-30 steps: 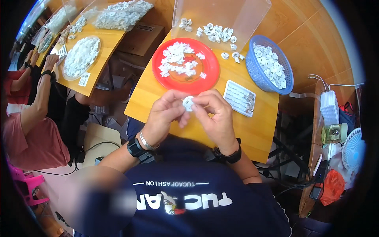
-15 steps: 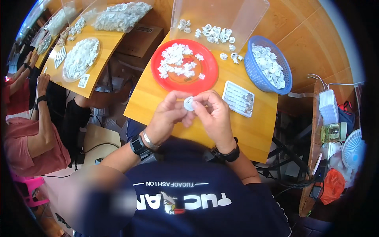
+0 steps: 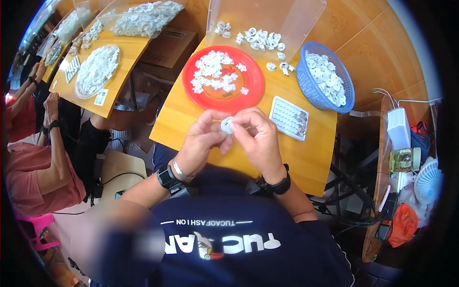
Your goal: Assembling small white plastic components by hand at a workstation.
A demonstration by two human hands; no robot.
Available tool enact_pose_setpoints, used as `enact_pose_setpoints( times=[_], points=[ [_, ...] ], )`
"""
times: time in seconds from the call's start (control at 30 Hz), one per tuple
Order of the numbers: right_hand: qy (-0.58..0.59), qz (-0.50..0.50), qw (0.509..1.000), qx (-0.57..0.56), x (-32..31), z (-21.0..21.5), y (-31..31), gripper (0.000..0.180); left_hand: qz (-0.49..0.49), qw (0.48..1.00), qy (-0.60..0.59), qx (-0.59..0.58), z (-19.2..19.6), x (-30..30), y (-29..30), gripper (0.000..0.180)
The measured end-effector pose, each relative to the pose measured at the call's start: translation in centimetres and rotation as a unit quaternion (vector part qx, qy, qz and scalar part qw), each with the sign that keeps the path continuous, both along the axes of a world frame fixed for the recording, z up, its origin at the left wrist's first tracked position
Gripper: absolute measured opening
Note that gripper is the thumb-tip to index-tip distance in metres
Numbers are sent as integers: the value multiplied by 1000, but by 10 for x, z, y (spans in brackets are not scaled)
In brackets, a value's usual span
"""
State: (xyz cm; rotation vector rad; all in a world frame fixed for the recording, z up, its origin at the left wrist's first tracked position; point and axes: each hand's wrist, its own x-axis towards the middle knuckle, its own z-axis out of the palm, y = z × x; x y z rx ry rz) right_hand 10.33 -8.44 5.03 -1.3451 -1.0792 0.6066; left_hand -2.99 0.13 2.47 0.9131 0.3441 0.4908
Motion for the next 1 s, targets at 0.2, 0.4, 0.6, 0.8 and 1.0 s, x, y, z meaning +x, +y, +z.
enact_pose_setpoints(
  times=[0.2, 0.4, 0.6, 0.8, 1.0],
  points=[
    [54, 22, 998, 16, 4, -12, 1, 7, 16, 1000, 11, 10, 1, 2, -4, 29],
    [75, 23, 997, -9, -3, 2, 1, 11, 57, 995, 31, 75, -6, 2, -4, 19],
    [92, 43, 994, -35, -1, -8, 3, 9, 110, 986, 48, 120, -2, 2, -4, 16],
    [58, 17, 998, 6, -8, 0, 3, 8, 130, 966, 58, 217, -1, 2, -5, 14],
    [-34, -25, 999, 7, -7, 2, 0, 10, 135, 916, 84, 369, 4, 3, -6, 15]
  ],
)
